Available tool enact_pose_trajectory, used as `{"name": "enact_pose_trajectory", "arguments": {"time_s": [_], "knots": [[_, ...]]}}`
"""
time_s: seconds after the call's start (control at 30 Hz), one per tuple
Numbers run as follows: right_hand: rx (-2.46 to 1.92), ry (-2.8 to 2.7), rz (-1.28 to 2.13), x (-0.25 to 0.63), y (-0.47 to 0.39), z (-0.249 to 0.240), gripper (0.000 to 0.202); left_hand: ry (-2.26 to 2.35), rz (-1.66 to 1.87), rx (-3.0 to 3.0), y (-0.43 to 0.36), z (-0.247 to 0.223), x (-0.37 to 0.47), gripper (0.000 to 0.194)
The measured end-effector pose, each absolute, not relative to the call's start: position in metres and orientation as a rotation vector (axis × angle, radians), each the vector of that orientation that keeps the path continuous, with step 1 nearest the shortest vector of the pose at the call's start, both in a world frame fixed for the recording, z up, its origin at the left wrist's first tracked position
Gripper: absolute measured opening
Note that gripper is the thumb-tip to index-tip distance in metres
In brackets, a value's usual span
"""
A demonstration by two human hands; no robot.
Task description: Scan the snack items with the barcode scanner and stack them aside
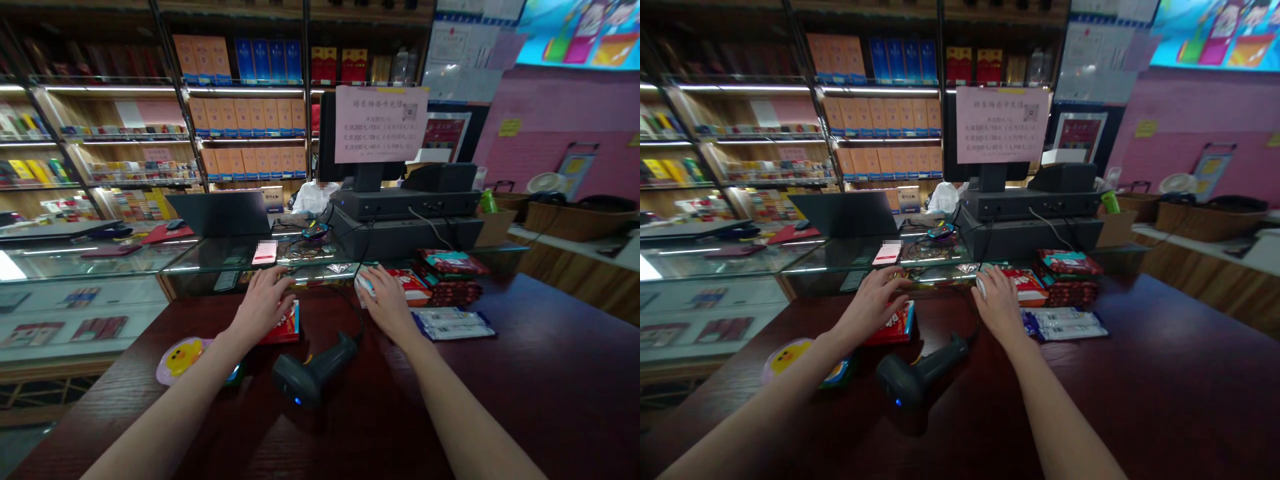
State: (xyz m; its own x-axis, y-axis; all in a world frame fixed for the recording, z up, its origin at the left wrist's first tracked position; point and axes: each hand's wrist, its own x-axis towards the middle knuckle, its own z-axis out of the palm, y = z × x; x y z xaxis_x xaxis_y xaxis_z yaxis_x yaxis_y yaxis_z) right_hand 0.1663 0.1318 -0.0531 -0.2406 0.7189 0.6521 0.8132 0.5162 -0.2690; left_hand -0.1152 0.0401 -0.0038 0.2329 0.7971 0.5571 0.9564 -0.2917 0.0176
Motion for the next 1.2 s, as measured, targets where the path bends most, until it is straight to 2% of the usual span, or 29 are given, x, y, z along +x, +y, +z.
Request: {"name": "enact_pose_trajectory", "arguments": {"time_s": [0.43,0.77,0.97,1.2], "knots": [[-1.67,-1.895,-0.157,0.195,0.145,-0.057,0.04,-1.516,-0.476,-2.378,0.084,0.009,-0.052,0.03],[-1.743,-1.813,-0.144,0.211,0.152,-0.057,0.042,-1.391,-0.322,-2.49,0.112,0.01,-0.004,0.045],[-1.788,-1.789,-0.149,0.215,0.153,-0.057,0.043,-1.37,-0.186,-2.522,0.127,-0.003,0.025,0.063],[-1.823,-1.782,-0.132,0.214,0.154,-0.056,0.042,-1.391,-0.105,-2.526,0.13,-0.009,0.034,0.064]]}}
